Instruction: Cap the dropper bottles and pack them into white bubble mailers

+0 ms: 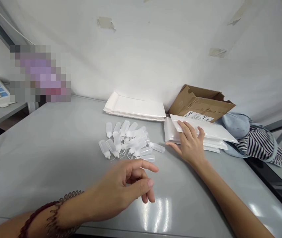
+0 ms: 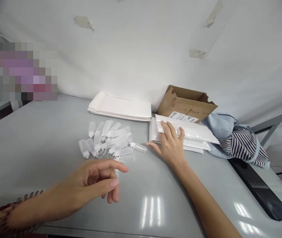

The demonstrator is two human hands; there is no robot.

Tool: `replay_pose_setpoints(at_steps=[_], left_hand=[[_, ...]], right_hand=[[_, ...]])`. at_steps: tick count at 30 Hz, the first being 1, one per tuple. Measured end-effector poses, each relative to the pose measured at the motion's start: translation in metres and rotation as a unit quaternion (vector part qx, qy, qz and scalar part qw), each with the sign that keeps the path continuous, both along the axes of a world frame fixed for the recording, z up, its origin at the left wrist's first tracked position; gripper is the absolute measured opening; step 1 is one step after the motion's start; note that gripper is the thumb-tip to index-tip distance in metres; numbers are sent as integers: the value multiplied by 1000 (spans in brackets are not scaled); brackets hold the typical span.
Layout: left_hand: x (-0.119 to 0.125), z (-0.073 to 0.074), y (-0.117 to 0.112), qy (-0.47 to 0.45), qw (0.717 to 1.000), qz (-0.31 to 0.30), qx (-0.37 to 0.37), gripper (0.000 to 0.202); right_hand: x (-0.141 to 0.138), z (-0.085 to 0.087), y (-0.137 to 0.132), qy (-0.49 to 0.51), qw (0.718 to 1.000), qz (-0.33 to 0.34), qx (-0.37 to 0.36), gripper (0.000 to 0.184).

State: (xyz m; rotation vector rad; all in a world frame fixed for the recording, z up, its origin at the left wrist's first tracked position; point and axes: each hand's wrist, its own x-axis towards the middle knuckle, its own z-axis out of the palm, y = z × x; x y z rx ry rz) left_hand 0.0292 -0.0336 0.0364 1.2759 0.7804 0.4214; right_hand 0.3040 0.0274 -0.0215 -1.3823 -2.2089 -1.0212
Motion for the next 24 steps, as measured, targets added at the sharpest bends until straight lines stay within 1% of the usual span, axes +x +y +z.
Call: replay_pose_setpoints(at_steps=[2, 4, 9, 13, 18, 21, 24], left_hand=[[1, 0, 0, 4, 1000, -1, 2, 24], [1, 0, 0, 14, 1000, -1, 5, 24], [1, 1, 1, 19, 1000, -3, 12, 26], [1, 4, 0, 31, 999, -9, 11, 26], [1, 9, 0, 42, 999, -10, 16, 26], [1, 11, 1, 54, 998, -12, 14, 26], [1, 11, 1, 58, 998, -14, 13, 26]], right_hand=[[-7, -3, 2, 16, 999, -34, 16, 42], [-12, -7, 4, 21, 998, -47, 30, 37], [-12, -9, 7, 27, 997, -35, 57, 24], [-5, -6, 9, 24, 997, -25, 63, 20], [3, -3, 7, -10, 1000, 2, 20, 19], [7, -6, 4, -39, 999, 26, -17, 23], [9, -8, 1, -60, 997, 32, -35, 29]])
